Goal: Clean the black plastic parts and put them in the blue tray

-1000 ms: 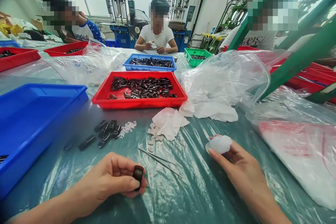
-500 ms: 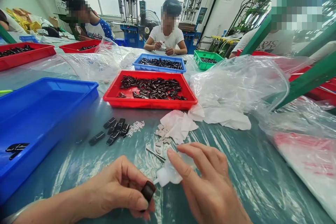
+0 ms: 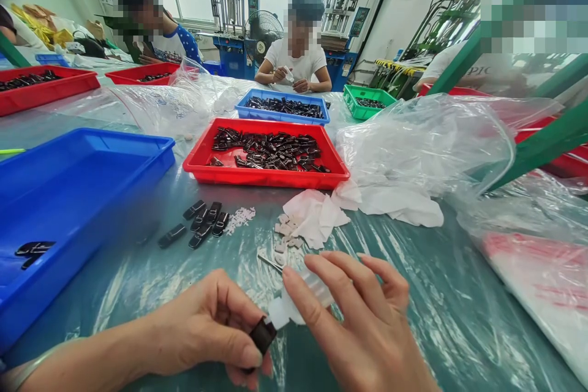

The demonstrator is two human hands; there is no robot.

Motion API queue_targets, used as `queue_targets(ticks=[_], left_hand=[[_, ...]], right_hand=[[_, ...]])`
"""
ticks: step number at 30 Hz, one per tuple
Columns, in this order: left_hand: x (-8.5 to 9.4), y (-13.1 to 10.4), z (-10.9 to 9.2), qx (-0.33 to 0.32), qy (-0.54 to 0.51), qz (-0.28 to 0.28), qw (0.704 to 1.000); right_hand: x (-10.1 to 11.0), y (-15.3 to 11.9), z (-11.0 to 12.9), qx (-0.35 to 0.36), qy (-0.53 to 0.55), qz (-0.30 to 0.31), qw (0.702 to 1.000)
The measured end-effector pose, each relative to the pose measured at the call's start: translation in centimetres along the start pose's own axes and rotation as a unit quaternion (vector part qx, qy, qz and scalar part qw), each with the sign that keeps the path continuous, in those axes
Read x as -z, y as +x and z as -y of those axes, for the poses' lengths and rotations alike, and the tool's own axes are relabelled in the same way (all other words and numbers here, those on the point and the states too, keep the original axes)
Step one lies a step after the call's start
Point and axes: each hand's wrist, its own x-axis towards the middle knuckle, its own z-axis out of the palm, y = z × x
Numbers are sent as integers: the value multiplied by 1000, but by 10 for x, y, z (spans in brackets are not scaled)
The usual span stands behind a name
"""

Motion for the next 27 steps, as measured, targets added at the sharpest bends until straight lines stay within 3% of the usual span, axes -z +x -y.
queue_targets(ticks=[6, 11, 16, 27], left_hand=[[1, 1, 1, 6, 10, 3, 1000], [1, 0, 0, 14, 3, 1, 1000], [0, -1, -1, 15, 6, 2, 1000], [0, -1, 1, 15, 4, -5, 1000]], right_hand=[[2, 2, 5, -5, -9, -13, 1000], [0, 2, 8, -51, 21, -35, 998], [-2, -2, 2, 7, 5, -25, 1000], [4, -2, -5, 24, 13, -7, 1000]])
